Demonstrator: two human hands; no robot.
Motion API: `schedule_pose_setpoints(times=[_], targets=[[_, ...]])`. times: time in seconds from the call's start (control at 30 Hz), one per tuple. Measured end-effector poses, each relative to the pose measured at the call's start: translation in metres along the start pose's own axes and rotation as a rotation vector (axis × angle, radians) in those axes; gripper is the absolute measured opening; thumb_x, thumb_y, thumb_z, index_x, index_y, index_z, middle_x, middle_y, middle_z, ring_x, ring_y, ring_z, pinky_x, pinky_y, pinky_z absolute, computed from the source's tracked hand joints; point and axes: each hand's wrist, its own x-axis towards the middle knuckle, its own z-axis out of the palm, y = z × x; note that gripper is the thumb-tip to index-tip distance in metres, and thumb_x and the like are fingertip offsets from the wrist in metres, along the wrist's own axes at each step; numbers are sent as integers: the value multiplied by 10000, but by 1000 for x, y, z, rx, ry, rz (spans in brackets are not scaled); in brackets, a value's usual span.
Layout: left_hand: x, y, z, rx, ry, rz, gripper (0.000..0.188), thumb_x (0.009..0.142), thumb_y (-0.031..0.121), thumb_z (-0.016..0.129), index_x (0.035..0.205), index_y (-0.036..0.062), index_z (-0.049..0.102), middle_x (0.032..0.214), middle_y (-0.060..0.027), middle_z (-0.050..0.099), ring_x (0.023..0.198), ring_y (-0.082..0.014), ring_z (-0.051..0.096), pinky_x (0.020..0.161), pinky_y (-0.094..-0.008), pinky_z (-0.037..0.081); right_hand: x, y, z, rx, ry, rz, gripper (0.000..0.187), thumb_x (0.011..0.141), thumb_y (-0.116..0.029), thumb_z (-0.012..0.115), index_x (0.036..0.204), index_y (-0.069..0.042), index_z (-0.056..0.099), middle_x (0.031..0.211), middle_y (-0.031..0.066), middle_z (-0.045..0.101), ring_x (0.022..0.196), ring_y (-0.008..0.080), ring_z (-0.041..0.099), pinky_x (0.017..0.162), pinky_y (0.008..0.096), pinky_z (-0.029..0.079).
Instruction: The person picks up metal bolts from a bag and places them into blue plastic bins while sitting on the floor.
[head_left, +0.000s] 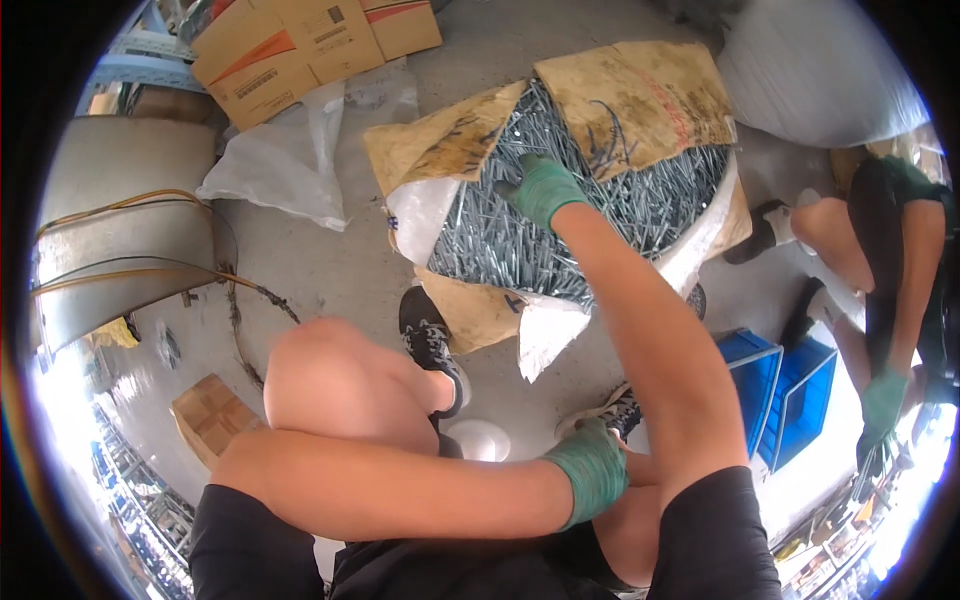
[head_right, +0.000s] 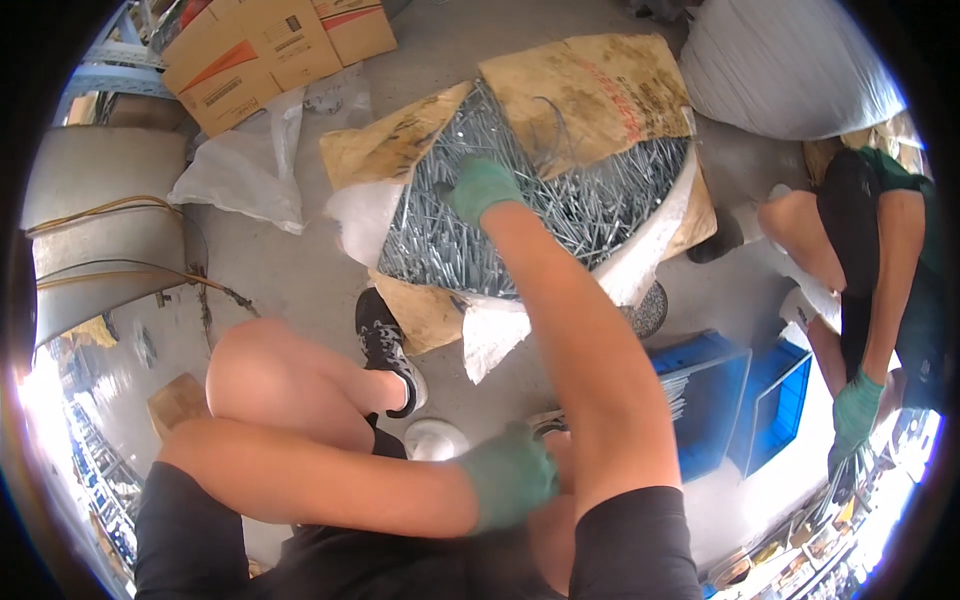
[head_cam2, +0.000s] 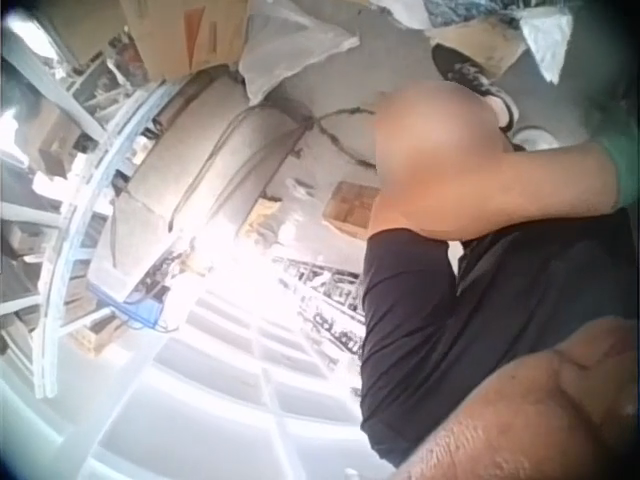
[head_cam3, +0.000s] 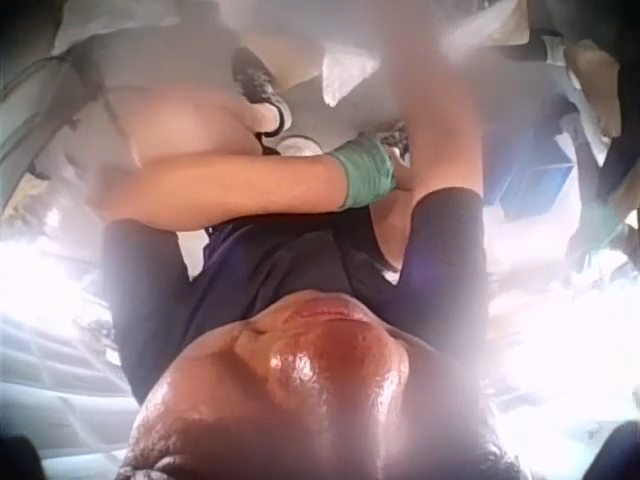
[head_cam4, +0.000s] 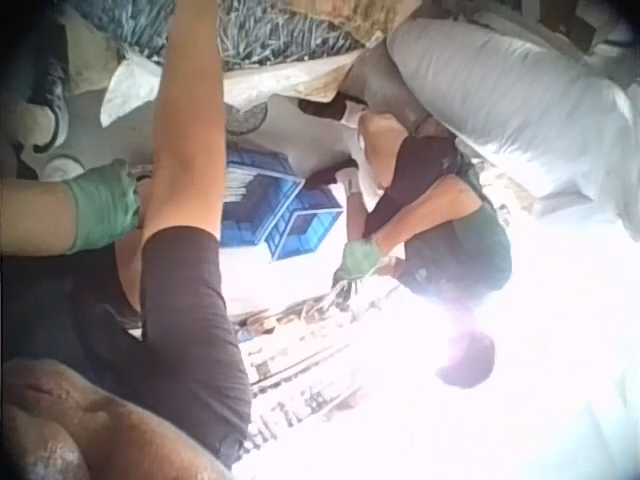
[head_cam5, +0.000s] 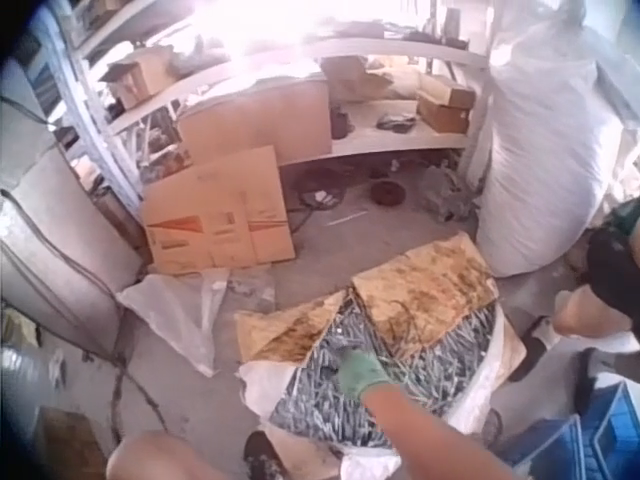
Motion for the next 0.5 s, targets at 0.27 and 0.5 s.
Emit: schedule_pose_setpoints(times=[0.27, 0.5], targets=[[-9, 3, 2, -23, 73, -56, 179, 798, 252, 684, 922, 125, 709, 937, -101, 677, 896, -310, 637, 785, -447, 461, 38, -27, 30, -109, 0, 137, 412, 897, -345, 690, 1212, -78, 695, 1258, 228, 677, 1177, 383, 656, 984, 443, 540], [-16, -26, -21, -366, -130, -182, 391, 771, 344, 741, 1090, 120, 714, 1128, -172, 673, 1094, -363, 613, 945, -458, 455, 47, -43, 22, -151, -66, 234, 307, 930, -282, 607, 1146, -131, 764, 1317, 109, 680, 1216, 300, 651, 978, 393, 542]])
